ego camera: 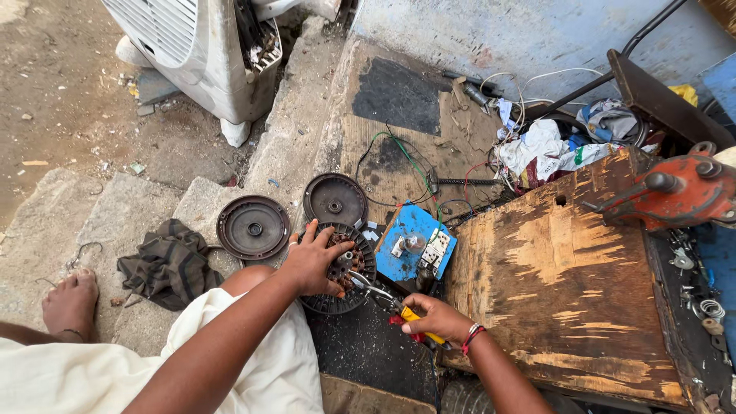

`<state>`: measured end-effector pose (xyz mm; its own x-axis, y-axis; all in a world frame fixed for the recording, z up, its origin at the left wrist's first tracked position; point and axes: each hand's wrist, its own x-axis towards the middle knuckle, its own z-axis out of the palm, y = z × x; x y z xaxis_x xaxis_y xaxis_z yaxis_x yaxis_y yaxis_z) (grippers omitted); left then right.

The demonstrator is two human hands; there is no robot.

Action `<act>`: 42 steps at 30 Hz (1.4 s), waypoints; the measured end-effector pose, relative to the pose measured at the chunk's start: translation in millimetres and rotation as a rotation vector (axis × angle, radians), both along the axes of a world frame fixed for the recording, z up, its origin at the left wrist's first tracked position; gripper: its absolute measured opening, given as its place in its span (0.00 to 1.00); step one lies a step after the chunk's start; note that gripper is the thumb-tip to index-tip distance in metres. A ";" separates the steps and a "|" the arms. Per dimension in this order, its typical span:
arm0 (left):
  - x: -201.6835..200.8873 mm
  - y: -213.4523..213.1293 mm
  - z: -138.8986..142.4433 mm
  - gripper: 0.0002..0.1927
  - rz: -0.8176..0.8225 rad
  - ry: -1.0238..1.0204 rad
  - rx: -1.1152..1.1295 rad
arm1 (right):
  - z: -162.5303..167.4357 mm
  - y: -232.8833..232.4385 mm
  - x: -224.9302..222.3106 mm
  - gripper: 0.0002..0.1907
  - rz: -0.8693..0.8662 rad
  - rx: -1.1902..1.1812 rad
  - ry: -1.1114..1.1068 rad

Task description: The person sits on the ground repairing an electric fan motor. They hold the fan stator steady with one hand while using pliers and a spanner to loosen and work on the motor's central shaft and windings, occasionally reaching to the blue switch box beside them.

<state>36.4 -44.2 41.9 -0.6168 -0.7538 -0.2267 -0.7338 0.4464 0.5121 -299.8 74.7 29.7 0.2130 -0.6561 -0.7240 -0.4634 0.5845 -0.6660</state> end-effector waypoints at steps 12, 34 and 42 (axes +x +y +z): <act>0.2 -0.1 -2.5 0.59 0.010 0.020 -0.014 | 3.1 9.7 -5.0 0.43 -0.115 0.238 -0.100; -2.1 -5.4 -25.4 0.60 -0.045 -0.033 0.055 | 62.6 17.9 68.9 0.22 0.464 -0.809 0.975; 0.3 -7.2 -30.2 0.61 -0.030 -0.040 0.057 | 58.3 6.3 62.2 0.22 0.477 -0.835 0.969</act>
<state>36.7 -51.4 11.7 -0.6286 -0.7202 -0.2934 -0.7409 0.4398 0.5076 -237.7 81.0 88.0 0.1780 -0.9742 -0.1385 -0.9840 -0.1748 -0.0347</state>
